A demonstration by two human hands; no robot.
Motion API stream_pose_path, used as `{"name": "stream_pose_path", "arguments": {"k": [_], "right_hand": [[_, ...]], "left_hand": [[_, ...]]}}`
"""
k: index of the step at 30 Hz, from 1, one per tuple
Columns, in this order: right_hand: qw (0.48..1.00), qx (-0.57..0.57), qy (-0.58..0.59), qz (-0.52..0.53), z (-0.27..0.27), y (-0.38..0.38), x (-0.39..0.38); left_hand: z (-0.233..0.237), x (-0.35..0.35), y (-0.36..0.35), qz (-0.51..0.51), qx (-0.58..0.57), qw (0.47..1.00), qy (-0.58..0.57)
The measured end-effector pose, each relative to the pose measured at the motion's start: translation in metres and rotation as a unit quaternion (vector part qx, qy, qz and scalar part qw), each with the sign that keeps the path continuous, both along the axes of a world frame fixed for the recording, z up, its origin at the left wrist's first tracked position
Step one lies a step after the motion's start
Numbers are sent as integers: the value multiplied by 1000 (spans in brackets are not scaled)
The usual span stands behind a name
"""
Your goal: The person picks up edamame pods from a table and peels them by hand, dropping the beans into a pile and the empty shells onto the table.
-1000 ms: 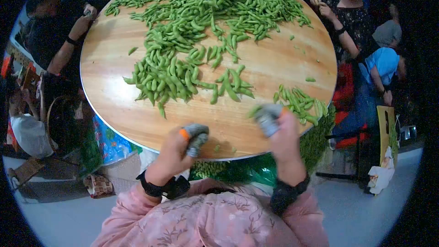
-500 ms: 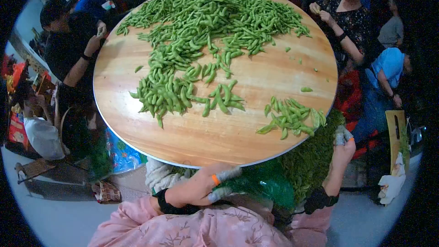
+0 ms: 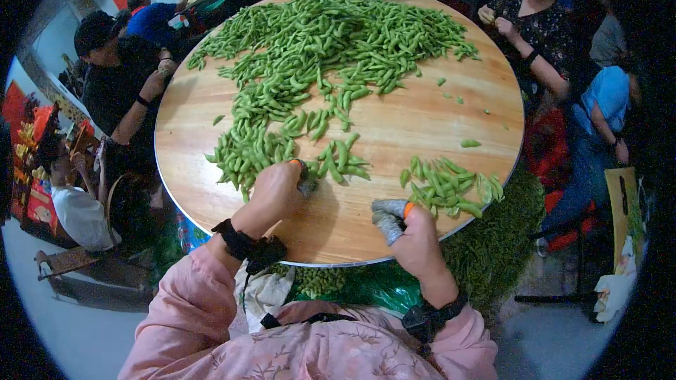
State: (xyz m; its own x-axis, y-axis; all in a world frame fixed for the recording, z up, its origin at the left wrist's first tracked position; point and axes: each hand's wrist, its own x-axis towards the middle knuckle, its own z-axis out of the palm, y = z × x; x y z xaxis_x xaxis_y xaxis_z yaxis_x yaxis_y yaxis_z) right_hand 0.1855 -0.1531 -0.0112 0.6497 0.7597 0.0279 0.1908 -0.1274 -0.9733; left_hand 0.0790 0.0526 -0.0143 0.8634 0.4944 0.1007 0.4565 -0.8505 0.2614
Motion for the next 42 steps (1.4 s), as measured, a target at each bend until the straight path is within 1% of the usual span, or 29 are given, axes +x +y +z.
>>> {"name": "stream_pose_path", "arguments": {"k": [2, 3, 4, 5, 6, 7, 8, 9, 10, 11, 12, 13, 14, 15, 17, 21, 23, 27, 30, 32, 36, 38, 39, 40, 41, 42], "right_hand": [[999, 16, 30, 37, 0, 4, -7], [999, 15, 30, 38, 0, 5, -9], [997, 20, 57, 46, 0, 7, -12], [995, 24, 86, 55, 0, 9, -14], [994, 22, 87, 55, 0, 12, -17], [992, 27, 97, 70, 0, 15, -20], [990, 33, 107, 84, 1, 17, -22], [990, 31, 109, 82, 3, 20, -25], [984, 35, 149, 86, 6, 22, -28], [977, 40, 190, 90, 8, 23, -31], [977, 36, 191, 89, 8, 23, -33], [966, 53, 231, 107, 8, 22, -34], [952, 70, 270, 123, 8, 22, -36], [952, 67, 272, 121, 10, 21, -38], [940, 50, 316, 115, 15, 19, -40], [940, 53, 310, 129, 18, 19, -43], [943, 51, 301, 133, 17, 20, -45], [938, 42, 321, 125, 20, 23, -47], [945, 31, 300, 126, 17, 24, -48], [949, 58, 281, 130, 14, 26, -50], [946, 66, 294, 121, 9, 27, -52], [963, 42, 257, 75, 8, 28, -49], [963, 43, 257, 75, 9, 27, -48], [965, 54, 244, 76, 11, 25, -47], [968, 65, 231, 76, 13, 24, -47], [968, 64, 232, 76, 13, 24, -46]], "left_hand": [[1, -4, -1, 6, 6, 1000, 5], [1, -7, -2, 13, 13, 1000, 7], [3, -11, -3, 14, 12, 1000, 7], [5, -17, -6, 15, -80, 996, -48], [6, -23, -11, 16, -171, 980, -102], [7, -29, -19, 16, -174, 980, -100], [9, -34, -29, 28, -408, 893, -186], [13, -40, -38, 40, -614, 745, -259], [20, -45, -45, 30, -644, 723, -249], [20, -50, -48, 32, -647, 721, -248], [19, -54, -51, 16, -668, 705, -237], [22, -56, -53, 1, -689, 688, -226], [27, -58, -57, 30, -705, 678, -206], [29, -60, -58, 31, -707, 676, -205], [30, -62, -60, 20, -704, 681, -198], [32, -65, -60, 16, -708, 679, -196], [32, -67, -59, 14, -688, 705, -171], [31, -69, -59, 9, -692, 699, -182], [32, -70, -58, 14, -701, 693, -168], [31, -70, -58, 27, -711, 687, -151], [24, -68, -61, 21, -714, 681, -162], [7, -62, -66, -17, -609, 751, -253], [10, -63, -66, -17, -609, 751, -253], [15, -64, -67, -48, -442, 876, -187], [17, -65, -67, -76, -253, 958, -112], [12, -63, -68, -93, -194, 967, -134]]}}
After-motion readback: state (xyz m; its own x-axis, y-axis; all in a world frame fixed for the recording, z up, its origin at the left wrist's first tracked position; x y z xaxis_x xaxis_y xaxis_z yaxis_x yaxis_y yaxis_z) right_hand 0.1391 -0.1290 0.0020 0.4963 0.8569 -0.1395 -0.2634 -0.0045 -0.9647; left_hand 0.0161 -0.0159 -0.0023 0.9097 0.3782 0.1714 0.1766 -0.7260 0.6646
